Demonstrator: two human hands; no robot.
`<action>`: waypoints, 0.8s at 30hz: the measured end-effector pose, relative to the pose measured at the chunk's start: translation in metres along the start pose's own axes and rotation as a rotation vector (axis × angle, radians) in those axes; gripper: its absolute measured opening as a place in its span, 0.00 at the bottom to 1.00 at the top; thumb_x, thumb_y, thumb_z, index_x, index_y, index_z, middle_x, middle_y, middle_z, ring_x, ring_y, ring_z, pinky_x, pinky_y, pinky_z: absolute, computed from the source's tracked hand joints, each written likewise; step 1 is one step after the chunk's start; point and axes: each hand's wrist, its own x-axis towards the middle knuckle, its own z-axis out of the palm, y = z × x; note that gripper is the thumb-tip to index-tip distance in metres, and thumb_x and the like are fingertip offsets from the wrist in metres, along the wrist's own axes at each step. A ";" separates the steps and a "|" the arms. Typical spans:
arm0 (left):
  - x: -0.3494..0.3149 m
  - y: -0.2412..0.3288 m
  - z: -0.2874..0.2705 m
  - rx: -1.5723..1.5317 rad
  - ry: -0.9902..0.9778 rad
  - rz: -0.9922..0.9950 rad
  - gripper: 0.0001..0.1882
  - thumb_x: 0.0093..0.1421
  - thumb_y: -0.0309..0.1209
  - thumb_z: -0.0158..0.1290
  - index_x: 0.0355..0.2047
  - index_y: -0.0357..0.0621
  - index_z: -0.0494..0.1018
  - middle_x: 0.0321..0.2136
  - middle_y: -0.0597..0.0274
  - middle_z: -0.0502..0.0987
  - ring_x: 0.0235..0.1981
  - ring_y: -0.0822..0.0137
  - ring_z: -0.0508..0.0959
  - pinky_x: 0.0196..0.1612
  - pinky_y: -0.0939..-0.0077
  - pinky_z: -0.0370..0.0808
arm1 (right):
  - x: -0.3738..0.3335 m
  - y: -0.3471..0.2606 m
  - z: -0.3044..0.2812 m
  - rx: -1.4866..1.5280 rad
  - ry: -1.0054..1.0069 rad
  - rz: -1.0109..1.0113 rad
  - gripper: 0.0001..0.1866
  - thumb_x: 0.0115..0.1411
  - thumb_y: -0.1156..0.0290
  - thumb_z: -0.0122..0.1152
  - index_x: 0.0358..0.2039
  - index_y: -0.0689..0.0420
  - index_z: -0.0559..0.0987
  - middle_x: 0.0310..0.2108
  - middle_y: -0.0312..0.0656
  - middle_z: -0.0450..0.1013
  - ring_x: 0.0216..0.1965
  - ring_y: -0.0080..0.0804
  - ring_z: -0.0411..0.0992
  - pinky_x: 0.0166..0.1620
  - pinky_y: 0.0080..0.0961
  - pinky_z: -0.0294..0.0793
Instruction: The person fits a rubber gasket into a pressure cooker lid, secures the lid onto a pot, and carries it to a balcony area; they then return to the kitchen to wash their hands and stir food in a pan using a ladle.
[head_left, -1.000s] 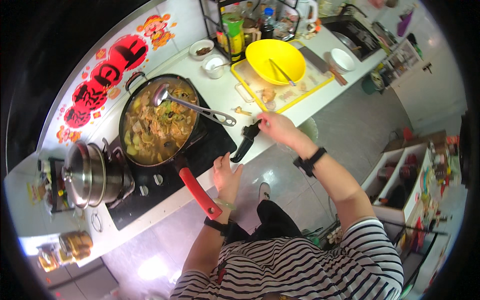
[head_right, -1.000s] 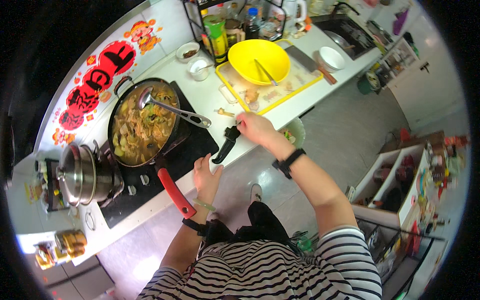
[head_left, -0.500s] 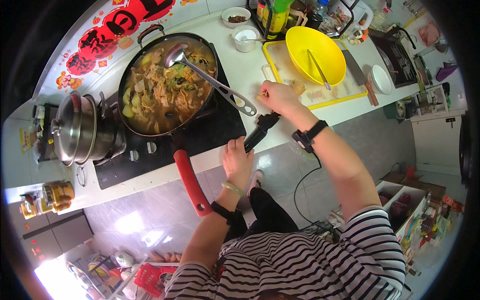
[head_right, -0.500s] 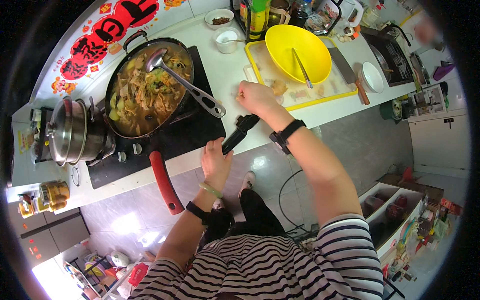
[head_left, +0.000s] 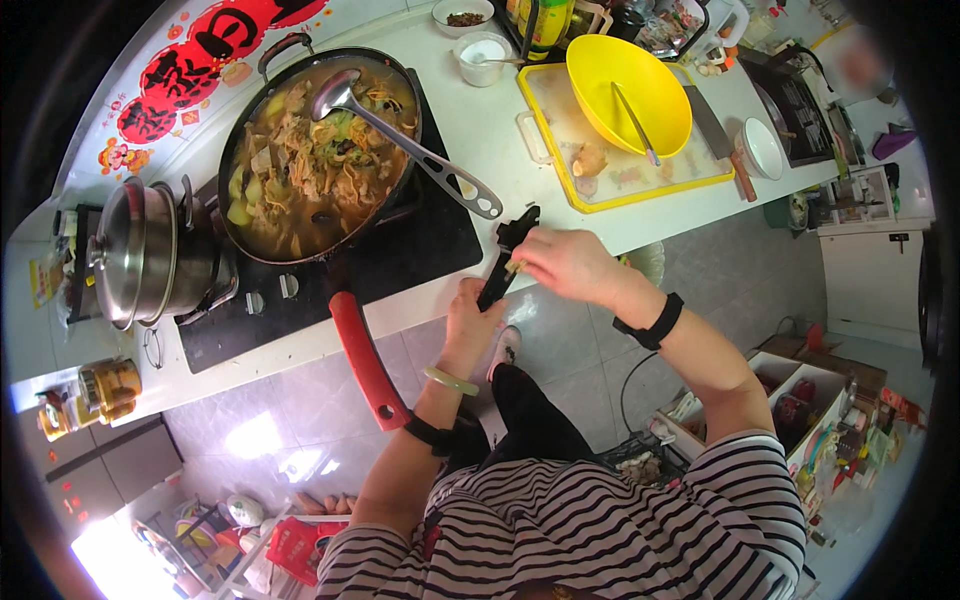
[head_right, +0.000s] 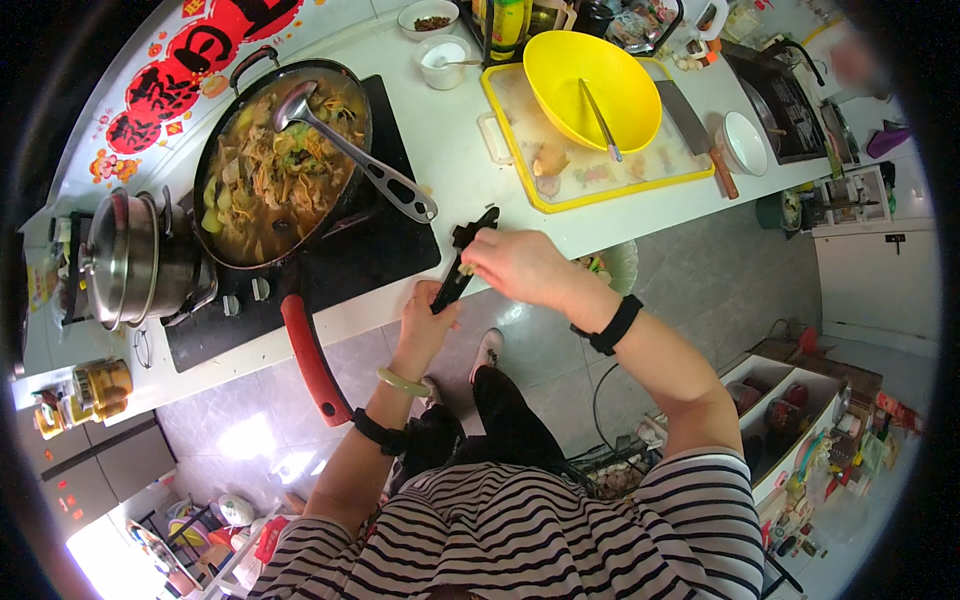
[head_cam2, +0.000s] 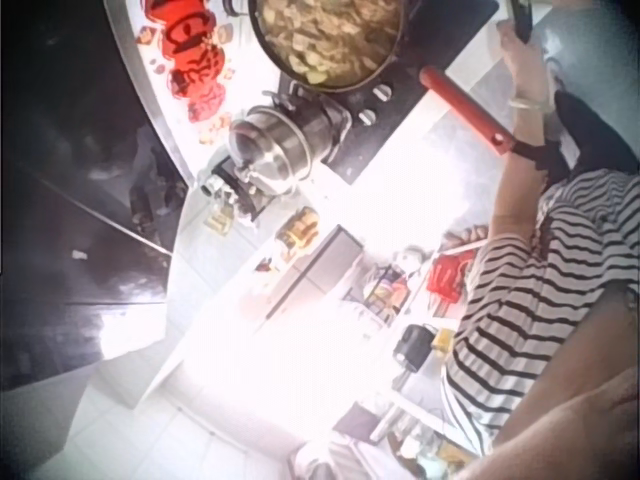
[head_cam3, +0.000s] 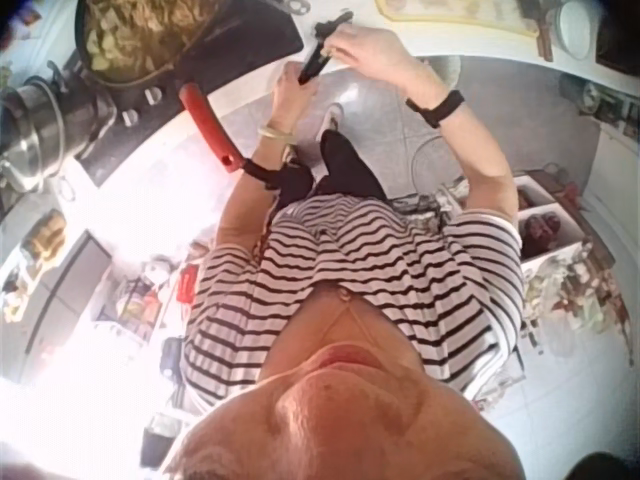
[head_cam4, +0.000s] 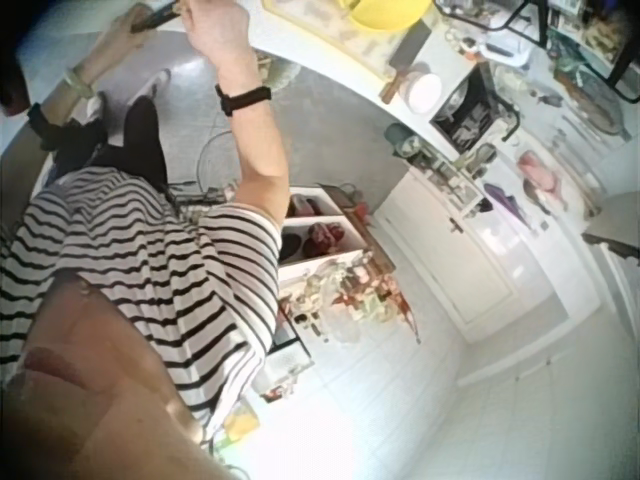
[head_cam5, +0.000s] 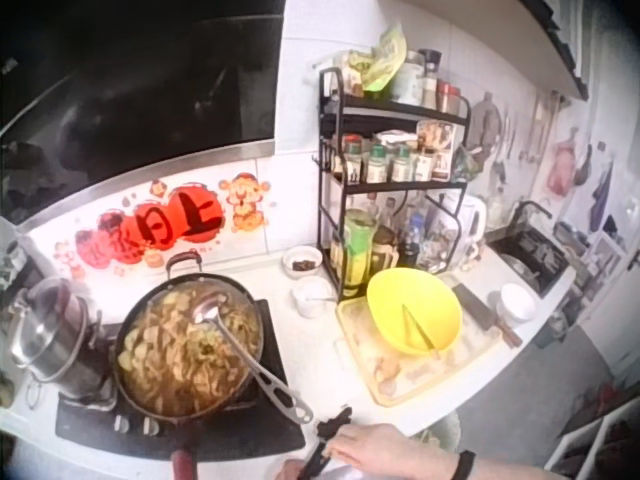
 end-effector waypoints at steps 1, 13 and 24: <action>-0.001 -0.002 0.003 -0.076 0.010 0.041 0.20 0.52 0.26 0.62 0.42 0.35 0.67 0.34 0.54 0.76 0.22 0.68 0.78 0.25 0.74 0.74 | -0.002 -0.003 0.008 -0.033 -0.011 -0.040 0.08 0.53 0.71 0.62 0.35 0.52 0.76 0.31 0.35 0.71 0.32 0.38 0.74 0.31 0.32 0.75; -0.021 0.008 0.007 -0.240 0.093 0.071 0.20 0.52 0.23 0.60 0.43 0.32 0.66 0.32 0.51 0.77 0.24 0.66 0.79 0.27 0.73 0.76 | -0.007 -0.015 -0.014 0.091 0.198 0.256 0.11 0.56 0.71 0.57 0.41 0.51 0.77 0.31 0.42 0.74 0.31 0.43 0.75 0.32 0.36 0.74; -0.072 -0.032 -0.039 -0.306 0.188 0.069 0.18 0.53 0.19 0.58 0.43 0.34 0.65 0.31 0.56 0.75 0.23 0.69 0.77 0.27 0.76 0.73 | 0.035 0.058 0.025 -0.270 -0.017 0.381 0.05 0.59 0.68 0.52 0.33 0.53 0.74 0.34 0.43 0.73 0.33 0.49 0.74 0.34 0.44 0.73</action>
